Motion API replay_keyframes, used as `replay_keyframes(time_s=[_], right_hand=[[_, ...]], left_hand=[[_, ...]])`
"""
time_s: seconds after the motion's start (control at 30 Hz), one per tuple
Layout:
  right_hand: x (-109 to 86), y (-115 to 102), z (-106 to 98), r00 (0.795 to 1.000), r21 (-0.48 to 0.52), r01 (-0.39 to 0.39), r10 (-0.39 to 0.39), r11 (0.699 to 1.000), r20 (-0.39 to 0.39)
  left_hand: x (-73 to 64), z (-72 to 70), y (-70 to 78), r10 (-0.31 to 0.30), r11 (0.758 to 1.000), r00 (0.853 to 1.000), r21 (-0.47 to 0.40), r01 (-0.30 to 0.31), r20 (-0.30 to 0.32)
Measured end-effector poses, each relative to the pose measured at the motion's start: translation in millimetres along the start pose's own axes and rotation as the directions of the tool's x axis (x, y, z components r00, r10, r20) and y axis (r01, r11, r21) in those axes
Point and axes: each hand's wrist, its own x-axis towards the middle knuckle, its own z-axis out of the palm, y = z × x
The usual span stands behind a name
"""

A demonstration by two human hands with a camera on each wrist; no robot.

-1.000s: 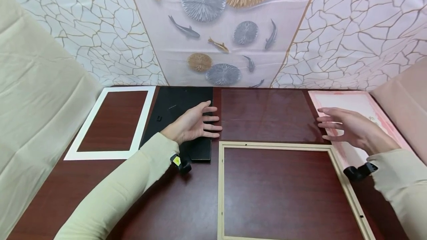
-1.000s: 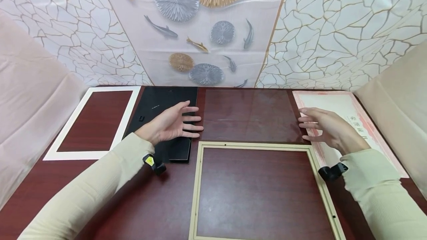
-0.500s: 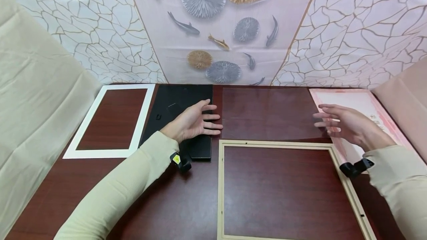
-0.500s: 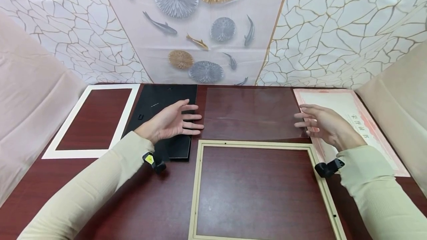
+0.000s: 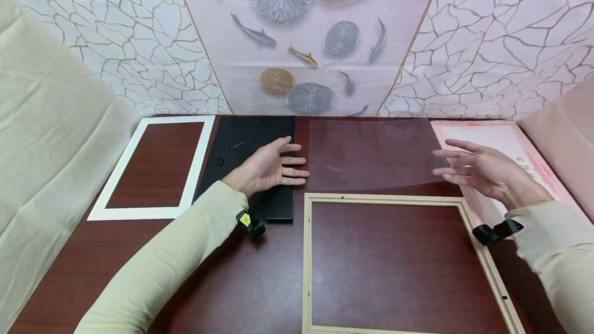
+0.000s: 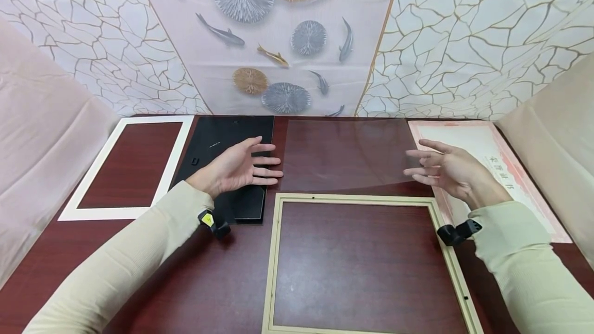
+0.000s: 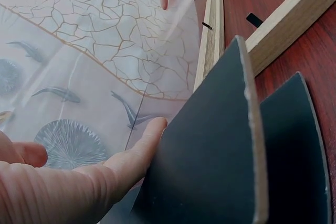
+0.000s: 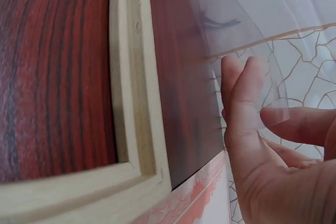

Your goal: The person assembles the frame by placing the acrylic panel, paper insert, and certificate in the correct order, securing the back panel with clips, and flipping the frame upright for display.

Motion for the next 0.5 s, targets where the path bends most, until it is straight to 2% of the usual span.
replay_keyframes(time_s=[0.33, 0.5], right_hand=[[-9.6, 0, -2, 0.995, 0.124, 0.067, -0.076, 0.99, 0.068], [-19.3, 2, -3, 0.99, 0.146, 0.099, -0.112, 0.984, 0.087]], left_hand=[[-0.2, 0.3, -0.9, 0.019, 1.0, 1.0, -0.012, -0.019, -0.01], [-2.6, 2.6, -1.3, 0.049, 0.999, 0.999, -0.006, -0.049, -0.007]])
